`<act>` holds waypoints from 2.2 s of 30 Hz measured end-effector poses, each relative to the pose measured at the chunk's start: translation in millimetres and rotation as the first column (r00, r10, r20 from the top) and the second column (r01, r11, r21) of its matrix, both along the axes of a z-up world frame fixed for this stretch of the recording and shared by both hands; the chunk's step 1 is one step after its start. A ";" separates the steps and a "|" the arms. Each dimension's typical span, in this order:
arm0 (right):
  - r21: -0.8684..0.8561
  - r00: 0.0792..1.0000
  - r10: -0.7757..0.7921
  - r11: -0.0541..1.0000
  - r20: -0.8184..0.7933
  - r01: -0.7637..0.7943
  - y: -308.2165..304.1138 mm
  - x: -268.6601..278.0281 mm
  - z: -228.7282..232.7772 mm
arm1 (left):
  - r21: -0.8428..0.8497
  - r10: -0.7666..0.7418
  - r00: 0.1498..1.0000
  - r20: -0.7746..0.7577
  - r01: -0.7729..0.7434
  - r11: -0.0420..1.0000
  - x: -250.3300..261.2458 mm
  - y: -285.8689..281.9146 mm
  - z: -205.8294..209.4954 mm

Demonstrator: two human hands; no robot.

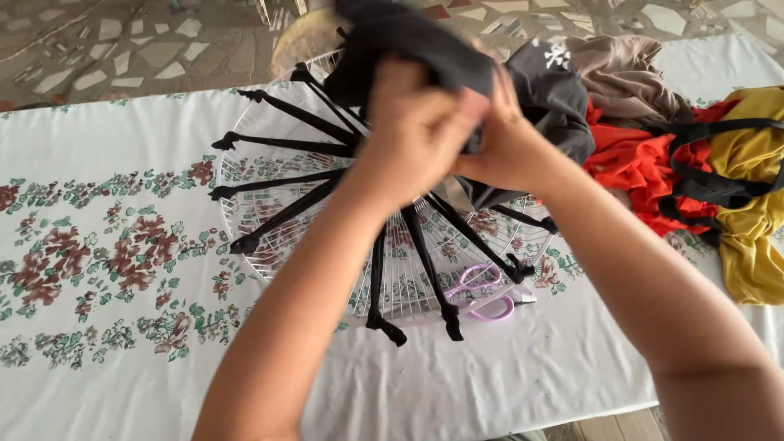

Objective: Weave fabric strips through a circular fan guard and use scissors to cut strips from a cloth garment.

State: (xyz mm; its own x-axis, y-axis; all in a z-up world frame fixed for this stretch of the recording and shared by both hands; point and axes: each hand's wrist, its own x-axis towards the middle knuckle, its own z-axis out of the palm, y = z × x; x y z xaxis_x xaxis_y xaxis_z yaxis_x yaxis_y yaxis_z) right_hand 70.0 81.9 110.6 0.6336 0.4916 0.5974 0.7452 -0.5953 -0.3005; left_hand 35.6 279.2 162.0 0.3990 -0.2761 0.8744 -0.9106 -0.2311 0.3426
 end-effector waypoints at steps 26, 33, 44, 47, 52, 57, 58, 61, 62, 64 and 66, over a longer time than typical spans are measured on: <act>0.192 0.870 -0.404 0.865 -0.283 0.464 -139.5 22.1 0.3 | -0.029 -0.070 0.161 -0.984 0.247 0.968 58.1 8.8 -60.6; -0.440 0.791 -0.605 0.737 -0.092 0.513 -37.3 -92.2 21.2 | -0.093 -0.333 0.661 -0.673 0.371 0.924 33.8 4.5 -37.2; -0.261 0.287 -0.370 0.120 0.884 0.958 -255.0 33.0 -15.1 | -0.880 -0.829 0.468 -0.307 0.192 0.434 74.6 54.0 7.5; -0.248 0.560 -0.536 0.545 0.632 0.801 -157.9 6.7 36.2 | -0.901 -0.834 0.343 -0.433 -0.123 0.417 67.3 42.1 -7.2; -0.156 0.781 -0.420 0.828 0.462 0.538 -67.6 -30.7 41.0 | -0.521 -0.525 0.034 -0.850 -0.199 0.830 68.7 26.1 -74.2; -0.519 0.848 -0.529 0.718 0.027 0.465 -62.3 -39.4 -20.4 | -0.558 -0.522 0.205 -0.828 -0.220 0.800 87.6 35.5 -72.0; -0.511 0.846 -0.532 0.716 0.042 0.476 -64.1 -46.1 -13.4 | -0.563 -0.523 0.218 -0.824 -0.208 0.800 84.6 33.8 -61.3; -0.035 0.879 -0.464 0.882 0.107 0.470 -69.9 -84.8 -1.6 | -0.692 -0.665 0.216 -0.715 -0.355 0.629 67.6 26.7 -51.0; 0.011 0.929 -0.352 0.935 -0.109 0.355 -72.6 -104.9 1.9 | -0.373 -0.305 0.256 -0.917 -0.283 0.883 61.2 23.2 -56.3; 0.082 0.930 -0.202 0.968 -0.306 0.238 -71.3 -141.2 -1.5 | 0.026 0.103 0.324 -0.940 -0.235 0.972 57.0 23.6 -72.9; -0.144 0.600 -0.139 0.989 -0.788 0.039 -65.3 -180.6 -19.0 | 0.344 0.379 0.439 -0.814 -0.161 0.925 58.3 27.1 -99.4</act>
State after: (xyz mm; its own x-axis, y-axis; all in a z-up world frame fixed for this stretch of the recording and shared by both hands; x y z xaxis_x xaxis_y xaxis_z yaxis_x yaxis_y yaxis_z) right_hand -110.7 16.6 91.6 0.8769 0.4312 -0.2123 0.1838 -0.7089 -0.6809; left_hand 93.9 306.3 62.6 0.9925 -0.1220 -0.0114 -0.0601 -0.5661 0.8222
